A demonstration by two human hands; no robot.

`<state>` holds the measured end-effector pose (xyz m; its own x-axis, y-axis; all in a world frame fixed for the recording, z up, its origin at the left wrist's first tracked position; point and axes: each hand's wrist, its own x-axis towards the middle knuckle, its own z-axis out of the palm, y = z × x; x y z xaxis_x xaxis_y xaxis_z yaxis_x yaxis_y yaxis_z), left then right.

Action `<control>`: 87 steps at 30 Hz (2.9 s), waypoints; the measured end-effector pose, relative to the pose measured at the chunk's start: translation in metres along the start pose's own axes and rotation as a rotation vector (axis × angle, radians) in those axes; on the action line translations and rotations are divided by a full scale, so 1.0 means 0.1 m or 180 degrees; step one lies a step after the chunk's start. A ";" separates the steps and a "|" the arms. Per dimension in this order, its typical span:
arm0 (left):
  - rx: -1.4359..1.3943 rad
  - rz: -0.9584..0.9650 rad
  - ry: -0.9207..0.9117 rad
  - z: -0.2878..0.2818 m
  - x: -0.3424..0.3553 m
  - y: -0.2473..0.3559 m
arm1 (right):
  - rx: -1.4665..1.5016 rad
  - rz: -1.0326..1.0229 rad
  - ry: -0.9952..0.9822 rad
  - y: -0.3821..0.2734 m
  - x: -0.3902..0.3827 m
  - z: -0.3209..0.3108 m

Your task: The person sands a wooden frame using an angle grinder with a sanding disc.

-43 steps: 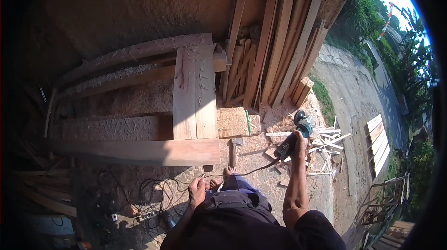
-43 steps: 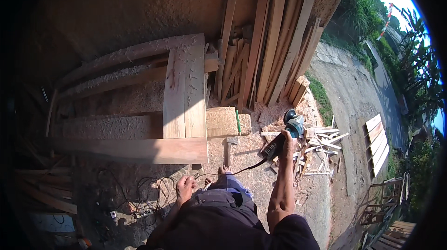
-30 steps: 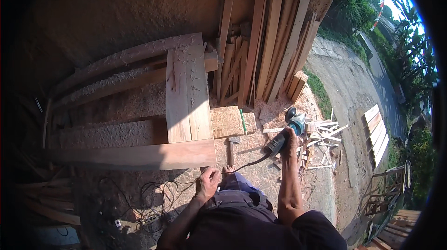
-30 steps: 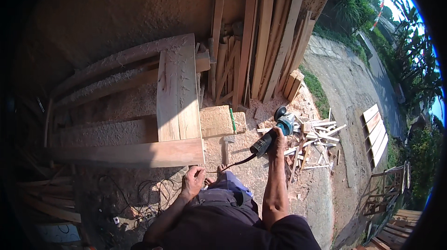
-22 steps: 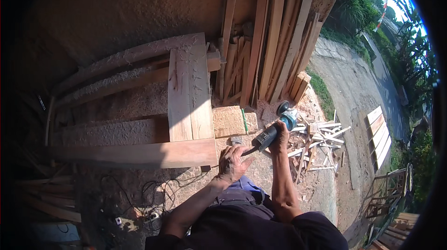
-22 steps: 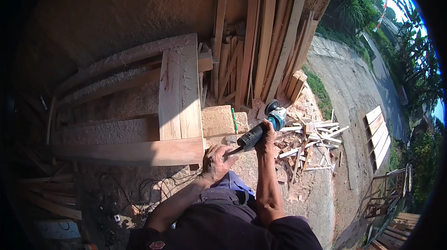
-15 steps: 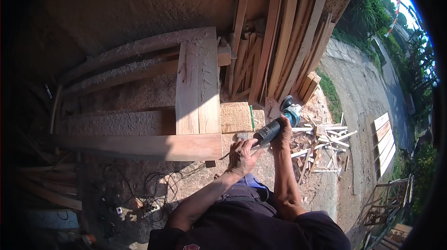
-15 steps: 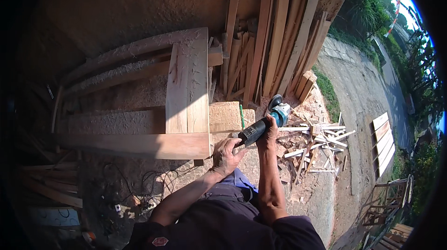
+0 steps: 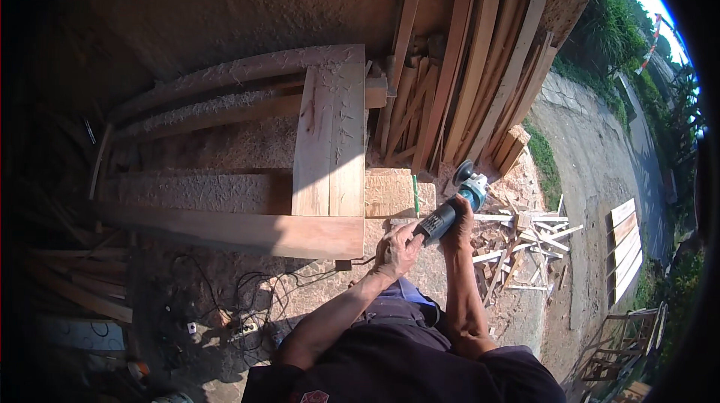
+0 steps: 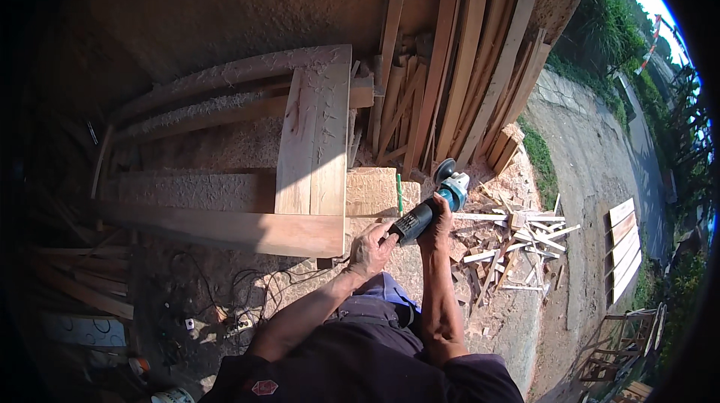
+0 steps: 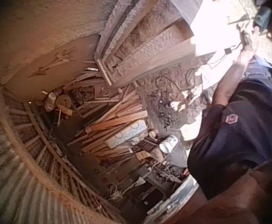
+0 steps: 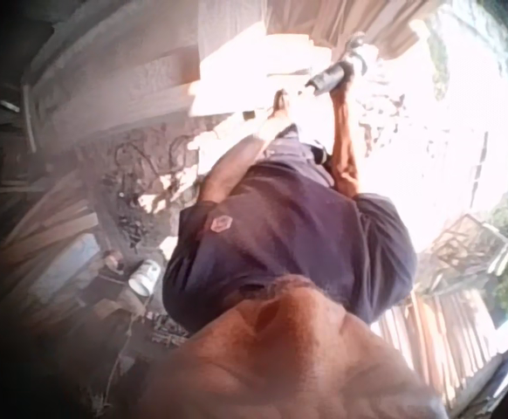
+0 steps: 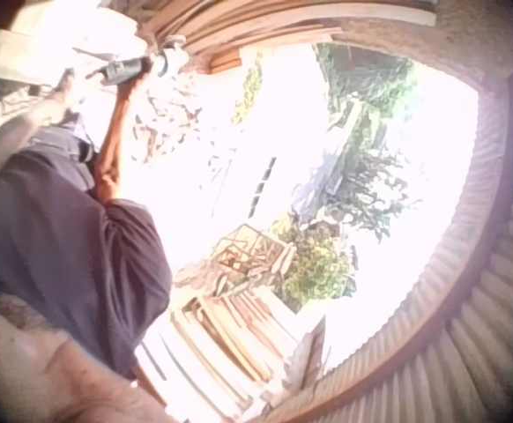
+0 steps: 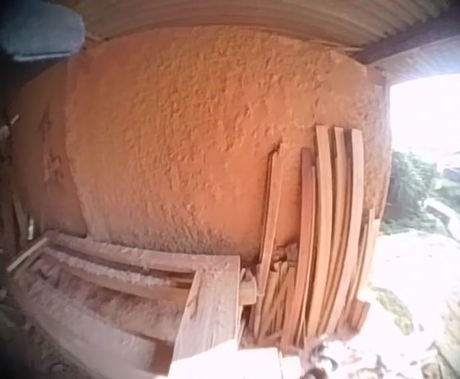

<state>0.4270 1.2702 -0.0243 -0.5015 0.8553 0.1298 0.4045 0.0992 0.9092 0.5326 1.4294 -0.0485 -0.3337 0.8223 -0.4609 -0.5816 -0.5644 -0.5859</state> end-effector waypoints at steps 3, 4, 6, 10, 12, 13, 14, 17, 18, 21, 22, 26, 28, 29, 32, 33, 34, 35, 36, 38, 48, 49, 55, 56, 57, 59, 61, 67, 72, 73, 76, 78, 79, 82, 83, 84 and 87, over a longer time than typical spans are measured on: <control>-0.0041 -0.0039 -0.0156 -0.04 0.02 0.05 | 0.0089 -0.0026 -0.0043 0.02 -0.01 -0.03; -0.0009 0.0018 -0.0180 -0.06 0.02 0.06 | 0.0089 -0.0013 -0.0008 0.02 -0.02 -0.05; 0.0086 -0.0087 -0.0389 -0.11 -0.01 0.07 | 0.0180 -0.0020 -0.0046 0.02 -0.03 -0.11; 0.0026 0.0297 0.0041 -0.27 -0.21 -0.03 | 0.0417 0.0196 -0.0151 -0.03 -0.04 -0.29; 0.0126 0.0101 0.0150 -0.37 -0.33 -0.16 | 0.0340 0.0107 -0.0198 -0.04 -0.05 -0.36; 0.0294 0.0147 0.0249 -0.44 -0.39 -0.23 | 0.0250 0.0054 -0.0183 -0.04 -0.04 -0.39; 0.0380 0.0159 0.0320 -0.51 -0.45 -0.30 | 0.0162 -0.0002 -0.0168 -0.03 -0.03 -0.39; 0.0456 0.0019 0.0480 -0.66 -0.65 -0.46 | -0.0411 -0.0529 0.0079 -0.02 -0.03 -0.39; 0.0358 -0.0200 0.0526 -0.69 -0.73 -0.49 | -0.0739 -0.0865 0.0015 -0.01 -0.04 -0.39; 0.0706 -0.0262 0.0595 -0.81 -0.88 -0.58 | -0.2156 -0.1675 0.0389 -0.01 -0.06 -0.39; 0.0699 -0.0345 0.0623 -0.83 -0.92 -0.61 | -0.2534 -0.2087 0.0483 0.00 -0.09 -0.41; 0.0603 -0.0416 0.0700 -0.90 -1.07 -0.69 | -0.3353 -0.2084 0.0622 0.08 -0.12 -0.41; 0.0657 -0.0399 0.0754 -0.91 -1.13 -0.73 | -0.3604 -0.2160 0.0559 0.13 -0.17 -0.38; 0.0750 -0.0309 0.0779 -0.91 -1.16 -0.76 | -0.3719 -0.2296 0.0456 0.15 -0.20 -0.35; 0.0902 -0.0395 0.0720 -0.91 -1.21 -0.85 | -0.3671 -0.2739 -0.0133 0.17 -0.32 -0.26; 0.1019 -0.0436 0.0701 -0.90 -1.22 -0.88 | -0.3643 -0.2703 -0.0155 0.17 -0.35 -0.22; 0.1165 -0.0452 0.0673 -0.89 -1.23 -0.90 | -0.3591 -0.2628 -0.0293 0.17 -0.39 -0.18; 0.1260 -0.0778 0.0510 -0.89 -1.25 -0.92 | -0.3810 -0.2661 -0.0281 0.17 -0.42 -0.15; 0.1471 -0.0858 0.0429 -0.89 -1.25 -0.93 | -0.4016 -0.2754 -0.0331 0.16 -0.44 -0.11; 0.1636 -0.0857 0.0244 -0.88 -1.26 -0.94 | -0.4341 -0.2889 -0.0355 0.18 -0.46 -0.02; 0.1537 -0.0837 -0.0021 -0.90 -1.26 -0.83 | -0.4856 -0.2335 -0.0465 0.18 -0.66 0.29; 0.1506 -0.1040 -0.0116 -0.91 -1.26 -0.82 | -0.4919 -0.2295 -0.0508 0.18 -0.66 0.30; 0.1685 -0.0836 -0.0051 -0.89 -1.25 -0.85 | -0.4917 -0.2242 -0.0542 0.21 -0.68 0.25; 0.1759 -0.0650 0.0023 -0.89 -1.26 -0.86 | -0.4852 -0.2358 -0.0506 0.21 -0.69 0.23; 0.1712 -0.0484 0.0121 -0.88 -1.26 -0.88 | -0.4887 -0.2269 -0.0495 0.20 -0.70 0.20; 0.1768 -0.0655 0.0012 -0.87 -1.28 -0.90 | -0.4894 -0.2184 -0.0459 0.19 -0.73 0.13; 0.1795 -0.0701 -0.0009 -0.87 -1.28 -0.91 | -0.4892 -0.1970 -0.0353 0.17 -0.75 0.06; 0.2004 -0.0395 0.0070 -0.88 -1.27 -0.88 | -0.4820 -0.1996 -0.0428 0.06 -0.75 -0.25; 0.1946 -0.0538 0.0134 -0.82 -1.23 -0.78 | -0.4609 -0.1922 -0.0370 -0.12 -0.62 -0.41; 0.2002 -0.0659 0.0108 -0.80 -1.22 -0.76 | -0.4590 -0.1883 -0.0310 -0.17 -0.58 -0.42; 0.2053 -0.0779 0.0282 -0.72 -1.17 -0.73 | -0.4594 -0.1733 -0.0166 -0.34 -0.43 -0.44; 0.2197 -0.0867 0.0383 -0.64 -1.14 -0.72 | -0.4463 -0.1634 -0.0161 -0.51 -0.30 -0.46; 0.2197 -0.0954 0.0418 -0.60 -1.11 -0.73 | -0.4451 -0.1561 -0.0163 -0.62 -0.23 -0.48; 0.1984 -0.1253 0.0674 -0.45 -1.07 -0.73 | -0.4395 -0.1549 -0.0222 -0.96 0.00 -0.57; 0.1911 -0.1400 0.0770 -0.39 -1.05 -0.74 | -0.4377 -0.1527 -0.0252 -1.09 0.08 -0.61; 0.1928 -0.1525 0.0849 -0.34 -1.04 -0.74 | -0.4356 -0.1503 -0.0279 -1.21 0.17 -0.64; 0.2063 -0.1798 0.0925 -0.19 -0.99 -0.74 | -0.4438 -0.1705 -0.0224 -1.50 0.43 -0.69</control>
<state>0.4319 1.1686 -0.0970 -0.8935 0.4392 -0.0932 0.3467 0.8068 0.4783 0.6566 1.5448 -0.0267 -0.3732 0.9276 0.0175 0.5003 0.2171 -0.8382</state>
